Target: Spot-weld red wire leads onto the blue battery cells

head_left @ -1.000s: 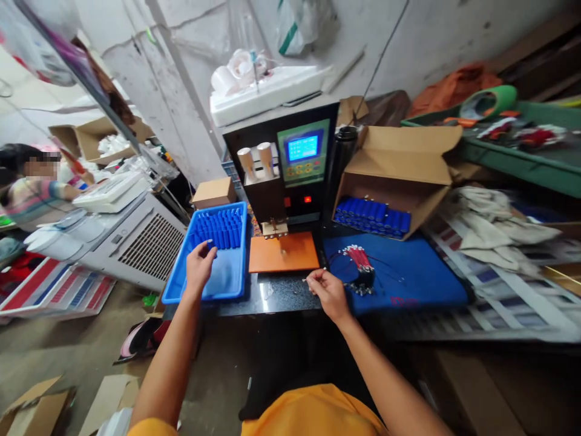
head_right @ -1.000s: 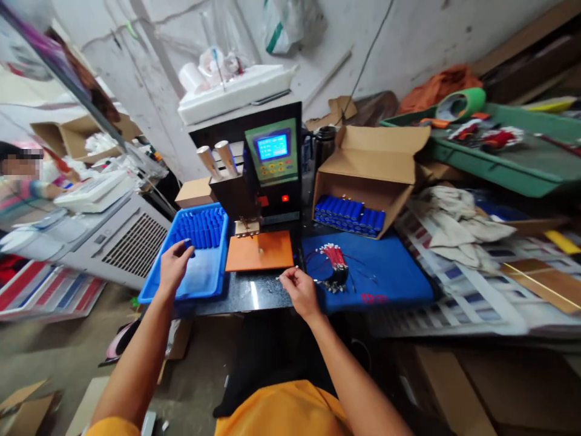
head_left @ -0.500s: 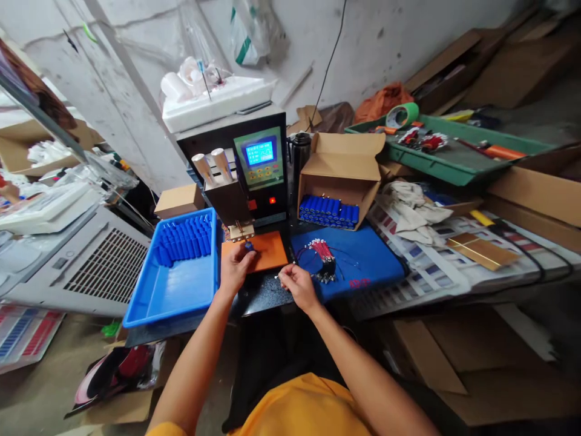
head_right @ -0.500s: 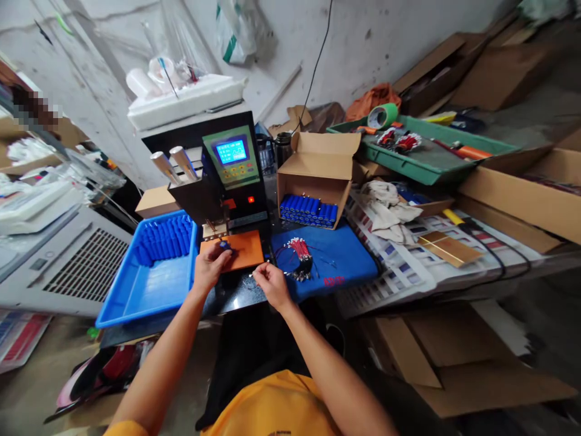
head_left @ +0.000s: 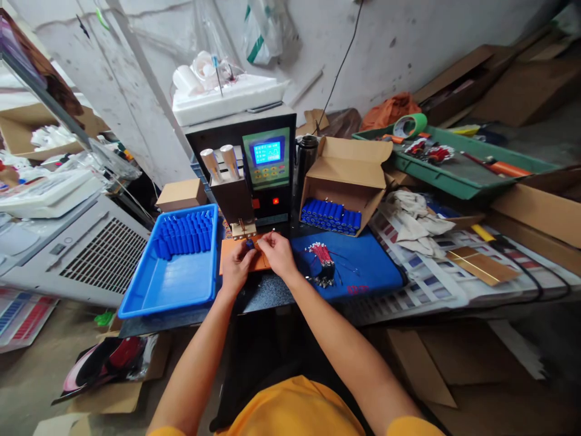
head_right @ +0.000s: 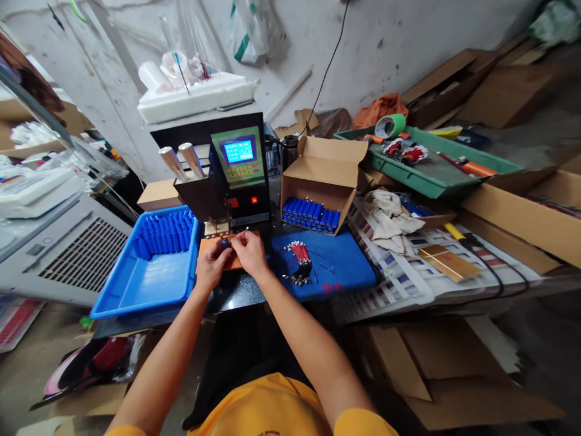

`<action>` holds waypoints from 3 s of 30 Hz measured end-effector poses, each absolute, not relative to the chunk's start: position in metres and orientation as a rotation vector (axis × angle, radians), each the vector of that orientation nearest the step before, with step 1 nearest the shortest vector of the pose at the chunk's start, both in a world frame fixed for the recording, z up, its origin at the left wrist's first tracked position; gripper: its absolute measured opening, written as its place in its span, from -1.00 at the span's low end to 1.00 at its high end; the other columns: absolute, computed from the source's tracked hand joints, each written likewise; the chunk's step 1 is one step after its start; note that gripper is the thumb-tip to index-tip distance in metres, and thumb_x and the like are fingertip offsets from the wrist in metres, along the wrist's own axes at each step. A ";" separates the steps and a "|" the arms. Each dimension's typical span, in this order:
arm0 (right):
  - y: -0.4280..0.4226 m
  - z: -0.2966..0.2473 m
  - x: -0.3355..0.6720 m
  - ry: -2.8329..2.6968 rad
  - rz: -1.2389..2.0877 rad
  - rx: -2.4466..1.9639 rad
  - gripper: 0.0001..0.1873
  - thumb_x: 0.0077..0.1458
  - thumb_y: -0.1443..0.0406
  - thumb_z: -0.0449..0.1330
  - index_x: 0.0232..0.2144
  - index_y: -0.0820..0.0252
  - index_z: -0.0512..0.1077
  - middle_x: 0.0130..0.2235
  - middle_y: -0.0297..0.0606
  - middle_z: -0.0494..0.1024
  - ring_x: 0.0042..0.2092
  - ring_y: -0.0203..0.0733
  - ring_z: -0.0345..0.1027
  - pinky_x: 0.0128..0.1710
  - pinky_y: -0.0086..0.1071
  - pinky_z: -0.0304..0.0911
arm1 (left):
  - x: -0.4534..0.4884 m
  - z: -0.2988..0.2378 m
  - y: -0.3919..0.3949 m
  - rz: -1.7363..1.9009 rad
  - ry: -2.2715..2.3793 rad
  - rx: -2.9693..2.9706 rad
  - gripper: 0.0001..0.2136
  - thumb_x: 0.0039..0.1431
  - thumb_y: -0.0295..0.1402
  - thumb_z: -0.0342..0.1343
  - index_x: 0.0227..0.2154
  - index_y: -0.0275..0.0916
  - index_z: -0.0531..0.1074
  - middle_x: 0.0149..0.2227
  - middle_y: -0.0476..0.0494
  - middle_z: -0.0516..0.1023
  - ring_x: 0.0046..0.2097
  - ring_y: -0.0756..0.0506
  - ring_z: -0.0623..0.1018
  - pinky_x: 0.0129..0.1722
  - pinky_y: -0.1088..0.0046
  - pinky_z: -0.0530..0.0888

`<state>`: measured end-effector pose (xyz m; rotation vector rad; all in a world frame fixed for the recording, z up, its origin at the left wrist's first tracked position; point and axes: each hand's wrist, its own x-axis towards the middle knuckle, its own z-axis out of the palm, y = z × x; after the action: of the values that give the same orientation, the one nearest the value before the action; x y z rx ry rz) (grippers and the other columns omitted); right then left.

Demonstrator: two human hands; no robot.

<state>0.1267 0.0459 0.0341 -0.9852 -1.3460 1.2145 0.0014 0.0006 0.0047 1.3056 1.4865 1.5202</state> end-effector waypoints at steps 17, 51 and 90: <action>0.060 0.014 0.108 -1.416 1.205 -0.972 -0.92 0.06 0.30 0.20 -0.42 0.19 0.48 -0.36 -0.24 0.61 -0.29 -0.14 0.49 -0.25 -0.36 0.34 | 0.002 0.001 0.003 1.579 1.534 1.384 -0.68 0.13 -0.24 0.18 -0.08 -0.24 0.56 -0.11 -0.15 0.65 -0.07 -0.15 0.62 -0.01 0.31 0.53; 0.058 0.009 0.107 -1.515 1.088 -1.069 -0.89 0.12 0.23 0.23 -0.36 0.15 0.50 -0.34 -0.26 0.61 -0.26 -0.14 0.49 -0.22 -0.34 0.37 | 0.000 -0.002 0.001 1.553 1.623 1.416 -0.67 0.14 -0.23 0.18 -0.05 -0.23 0.55 -0.14 -0.15 0.66 -0.12 -0.14 0.63 -0.07 0.36 0.54; 0.052 0.029 0.141 -1.244 1.721 -0.887 -0.61 -0.11 0.06 0.33 -0.64 0.22 0.35 -0.67 -0.42 0.34 -0.66 -0.46 0.10 -0.71 -0.58 -0.08 | 0.002 -0.005 -0.033 1.419 1.703 1.948 -0.86 0.17 -0.29 0.14 -0.33 -0.20 0.55 -0.23 -0.17 0.61 -0.09 -0.16 0.56 0.02 0.20 0.45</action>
<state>0.1408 0.0520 0.0287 -0.8875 -1.2444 1.7214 0.0021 -0.0328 -0.0051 1.9481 1.7031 1.4194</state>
